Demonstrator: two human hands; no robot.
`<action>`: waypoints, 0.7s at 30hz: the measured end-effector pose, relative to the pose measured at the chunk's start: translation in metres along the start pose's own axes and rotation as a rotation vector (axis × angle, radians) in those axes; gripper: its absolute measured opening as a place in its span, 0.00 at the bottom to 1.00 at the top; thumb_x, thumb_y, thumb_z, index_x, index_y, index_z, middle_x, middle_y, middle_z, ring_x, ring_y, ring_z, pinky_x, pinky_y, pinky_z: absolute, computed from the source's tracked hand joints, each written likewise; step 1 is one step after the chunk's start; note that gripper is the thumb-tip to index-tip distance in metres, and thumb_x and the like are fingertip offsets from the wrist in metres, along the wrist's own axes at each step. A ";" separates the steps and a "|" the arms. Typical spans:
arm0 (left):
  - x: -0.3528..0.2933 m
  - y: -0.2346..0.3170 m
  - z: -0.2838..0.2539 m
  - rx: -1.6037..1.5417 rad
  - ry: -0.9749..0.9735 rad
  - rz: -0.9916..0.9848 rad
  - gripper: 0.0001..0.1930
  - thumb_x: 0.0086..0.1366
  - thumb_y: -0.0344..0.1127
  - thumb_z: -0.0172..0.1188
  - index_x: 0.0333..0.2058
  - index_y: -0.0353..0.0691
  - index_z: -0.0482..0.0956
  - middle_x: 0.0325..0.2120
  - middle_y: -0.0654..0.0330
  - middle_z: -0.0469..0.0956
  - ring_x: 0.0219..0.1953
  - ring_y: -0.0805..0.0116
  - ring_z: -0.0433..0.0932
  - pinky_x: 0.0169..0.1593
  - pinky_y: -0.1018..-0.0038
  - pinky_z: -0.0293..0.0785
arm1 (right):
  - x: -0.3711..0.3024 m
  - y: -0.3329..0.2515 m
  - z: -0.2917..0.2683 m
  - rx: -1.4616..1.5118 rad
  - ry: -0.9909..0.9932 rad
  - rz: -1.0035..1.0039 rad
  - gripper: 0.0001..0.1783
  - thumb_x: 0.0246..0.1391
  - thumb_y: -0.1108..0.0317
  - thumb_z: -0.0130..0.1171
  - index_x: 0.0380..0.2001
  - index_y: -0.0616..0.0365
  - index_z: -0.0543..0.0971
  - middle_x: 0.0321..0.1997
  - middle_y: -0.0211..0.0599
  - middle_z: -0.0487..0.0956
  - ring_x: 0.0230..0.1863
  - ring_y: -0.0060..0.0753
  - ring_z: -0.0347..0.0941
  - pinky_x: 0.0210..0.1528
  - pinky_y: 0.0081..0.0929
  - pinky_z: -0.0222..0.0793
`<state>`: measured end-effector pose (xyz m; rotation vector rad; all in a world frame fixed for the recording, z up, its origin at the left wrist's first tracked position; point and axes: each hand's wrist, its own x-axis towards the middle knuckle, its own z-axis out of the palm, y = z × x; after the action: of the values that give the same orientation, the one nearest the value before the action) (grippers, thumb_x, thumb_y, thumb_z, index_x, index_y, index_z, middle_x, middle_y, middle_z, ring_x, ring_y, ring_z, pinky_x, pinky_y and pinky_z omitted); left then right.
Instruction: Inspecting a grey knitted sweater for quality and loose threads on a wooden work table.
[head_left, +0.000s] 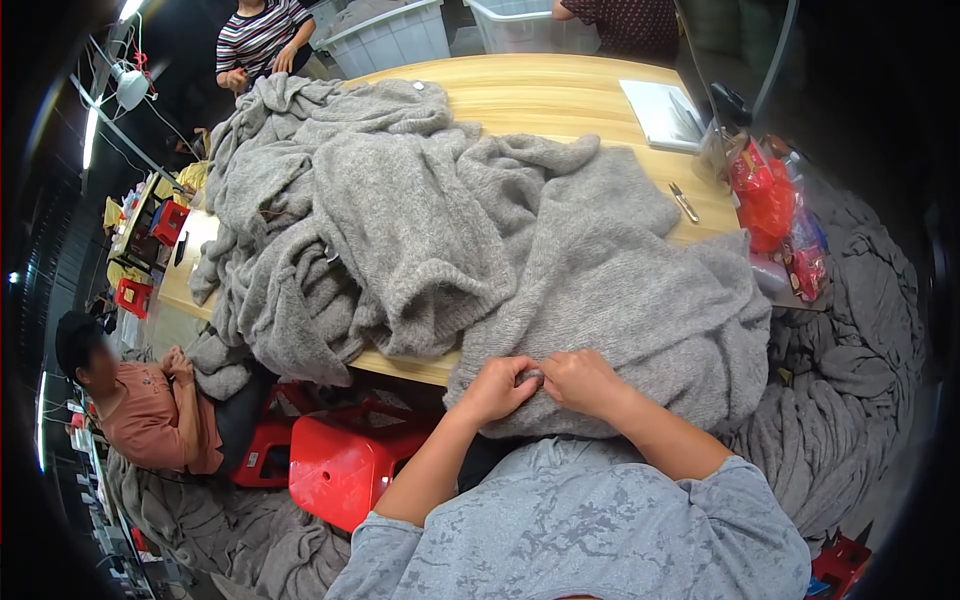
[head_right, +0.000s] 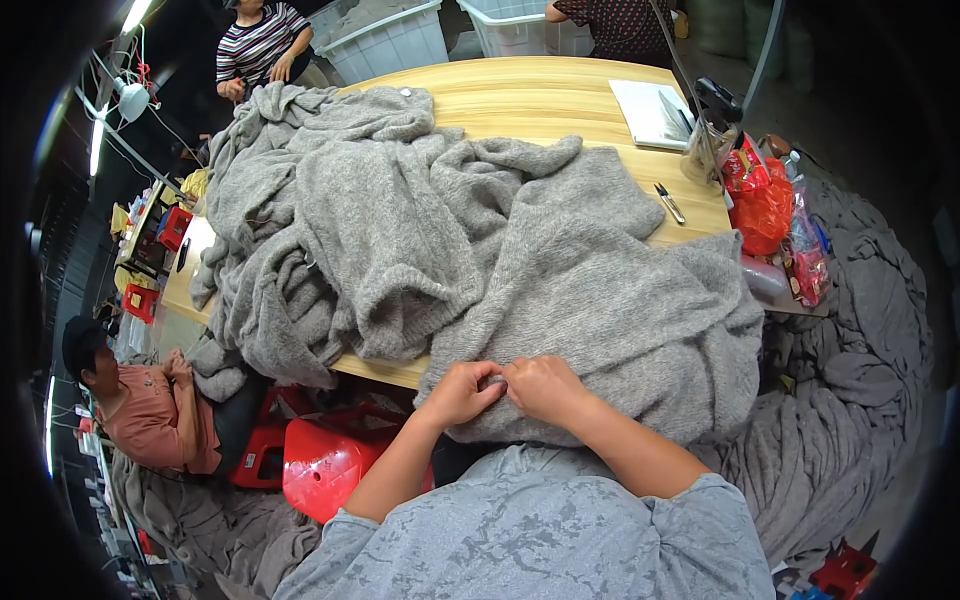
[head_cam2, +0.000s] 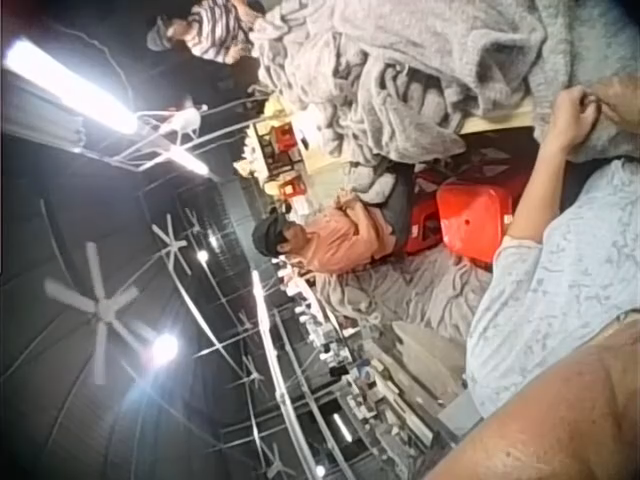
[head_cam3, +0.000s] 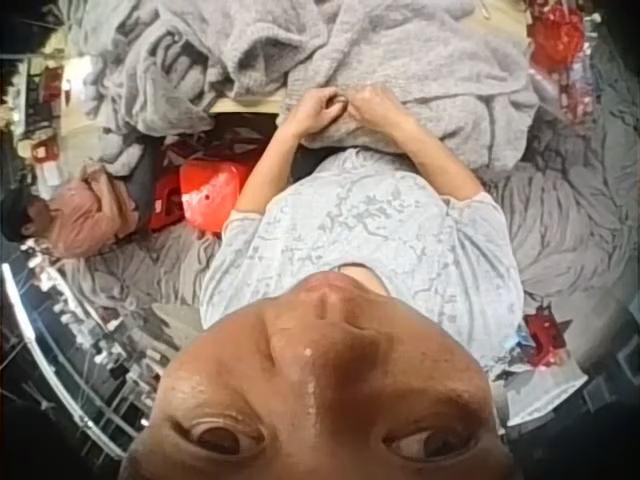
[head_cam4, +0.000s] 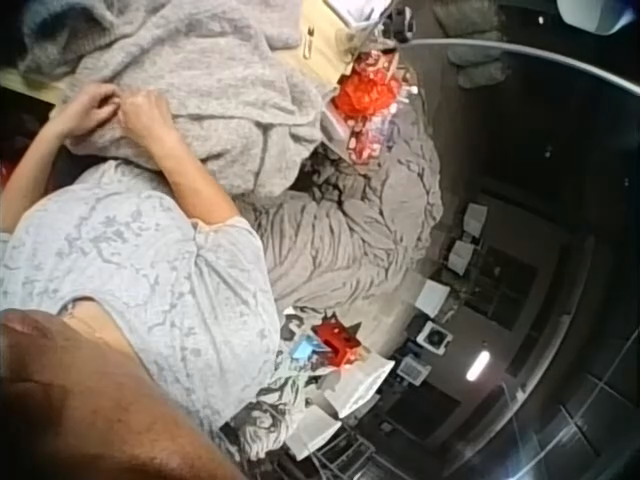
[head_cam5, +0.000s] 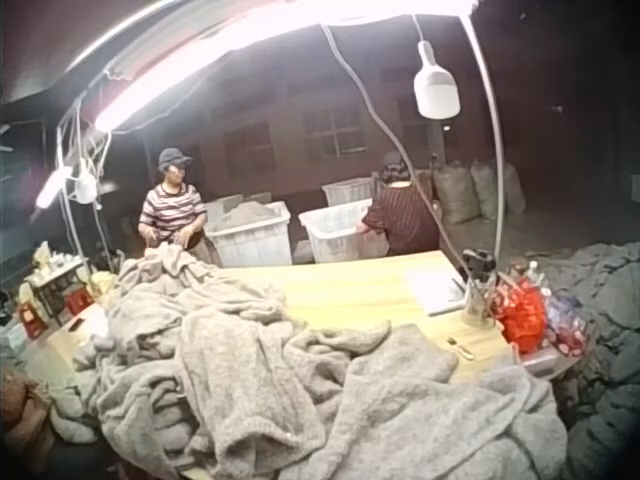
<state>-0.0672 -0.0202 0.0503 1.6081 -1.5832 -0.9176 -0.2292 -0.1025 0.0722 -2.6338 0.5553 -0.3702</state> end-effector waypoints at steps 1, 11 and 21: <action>0.000 0.001 0.000 0.002 0.005 0.009 0.10 0.54 0.32 0.59 0.35 0.36 0.78 0.17 0.51 0.74 0.18 0.66 0.71 0.26 0.71 0.67 | 0.000 0.003 0.002 -0.006 0.012 -0.017 0.08 0.44 0.67 0.56 0.25 0.60 0.76 0.24 0.42 0.77 0.25 0.44 0.76 0.26 0.38 0.72; 0.004 -0.021 0.012 -0.207 0.079 -0.249 0.12 0.52 0.30 0.56 0.36 0.34 0.78 0.14 0.58 0.72 0.16 0.75 0.69 0.24 0.74 0.66 | 0.002 -0.002 0.015 -0.026 0.121 0.090 0.09 0.44 0.65 0.57 0.25 0.60 0.74 0.23 0.42 0.76 0.23 0.44 0.75 0.26 0.36 0.72; 0.009 -0.012 0.006 -0.805 0.032 -0.483 0.09 0.58 0.24 0.52 0.37 0.33 0.76 0.22 0.64 0.76 0.20 0.79 0.73 0.23 0.83 0.71 | 0.010 0.000 0.017 0.220 0.251 0.235 0.06 0.42 0.68 0.53 0.21 0.60 0.73 0.21 0.47 0.76 0.23 0.49 0.74 0.27 0.43 0.69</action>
<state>-0.0665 -0.0288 0.0366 1.3834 -0.6290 -1.5214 -0.2150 -0.1007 0.0595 -2.2962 0.8435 -0.6522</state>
